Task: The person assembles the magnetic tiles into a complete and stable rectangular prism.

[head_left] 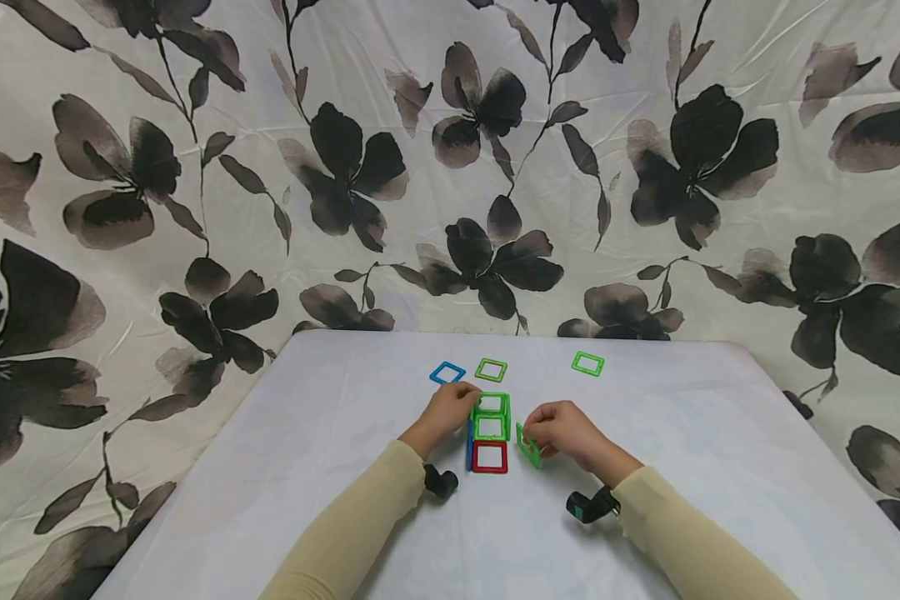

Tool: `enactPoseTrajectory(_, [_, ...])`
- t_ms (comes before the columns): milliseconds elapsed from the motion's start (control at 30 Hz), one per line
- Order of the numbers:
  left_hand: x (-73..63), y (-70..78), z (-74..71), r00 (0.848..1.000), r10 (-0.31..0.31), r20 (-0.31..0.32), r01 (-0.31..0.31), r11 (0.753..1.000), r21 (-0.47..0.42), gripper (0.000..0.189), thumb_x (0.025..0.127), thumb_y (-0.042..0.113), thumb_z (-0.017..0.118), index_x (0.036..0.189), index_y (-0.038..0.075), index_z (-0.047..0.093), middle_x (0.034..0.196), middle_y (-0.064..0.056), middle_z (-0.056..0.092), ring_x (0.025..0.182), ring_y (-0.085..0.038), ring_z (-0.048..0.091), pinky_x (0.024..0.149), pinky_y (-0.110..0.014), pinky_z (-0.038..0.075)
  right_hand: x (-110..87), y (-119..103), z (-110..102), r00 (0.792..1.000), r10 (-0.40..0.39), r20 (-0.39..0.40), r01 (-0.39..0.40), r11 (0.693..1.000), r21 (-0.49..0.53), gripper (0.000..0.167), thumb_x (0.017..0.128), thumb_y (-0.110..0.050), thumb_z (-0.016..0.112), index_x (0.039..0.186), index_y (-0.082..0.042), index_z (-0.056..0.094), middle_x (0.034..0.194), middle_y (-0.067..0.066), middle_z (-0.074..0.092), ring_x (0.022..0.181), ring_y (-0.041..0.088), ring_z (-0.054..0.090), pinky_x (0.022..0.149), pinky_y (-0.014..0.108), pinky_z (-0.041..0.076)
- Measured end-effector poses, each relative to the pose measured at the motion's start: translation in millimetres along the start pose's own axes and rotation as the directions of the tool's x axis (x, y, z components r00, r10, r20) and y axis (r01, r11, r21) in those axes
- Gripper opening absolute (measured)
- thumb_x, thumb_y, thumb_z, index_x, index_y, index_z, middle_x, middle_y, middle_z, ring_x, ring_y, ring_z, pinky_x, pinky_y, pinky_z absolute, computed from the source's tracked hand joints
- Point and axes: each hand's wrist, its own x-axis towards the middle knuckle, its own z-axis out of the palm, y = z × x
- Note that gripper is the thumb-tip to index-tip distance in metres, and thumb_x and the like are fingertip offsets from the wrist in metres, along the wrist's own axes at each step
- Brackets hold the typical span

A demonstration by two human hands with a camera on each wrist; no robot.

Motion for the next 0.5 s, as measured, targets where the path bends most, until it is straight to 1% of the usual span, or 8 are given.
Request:
enactPoseTrajectory(200, [0.3,-0.4,0.1,1.000,0.010,-0.005,-0.010,1.000,-0.005,0.031,0.098,0.033,0.050,0.118,0.016,0.066,0.122,-0.004,0.064,0.109,-0.021,0.054,0.098,-0.044,0.046,-3.5,0,5,1.000,-0.014,0.023,0.012,0.997,0.082,0.015,0.086,-0.012,0.066,0.092,0.002,0.065,0.080,0.005,0.067,0.068,0.013,0.062,0.063,0.032,0.057])
enactPoseTrajectory(500, [1.1,-1.9,0.7,1.000,0.017,-0.010,-0.018,1.000,-0.008,0.032,0.099,0.034,0.051,0.119,0.015,0.066,0.121,-0.004,0.064,0.107,-0.021,0.054,0.097,-0.044,0.046,-7.3,-2,12,1.000,-0.008,0.013,0.006,0.987,0.161,0.017,0.087,-0.009,0.063,0.095,0.006,0.063,0.083,0.010,0.067,0.068,0.014,0.064,0.064,0.033,0.058])
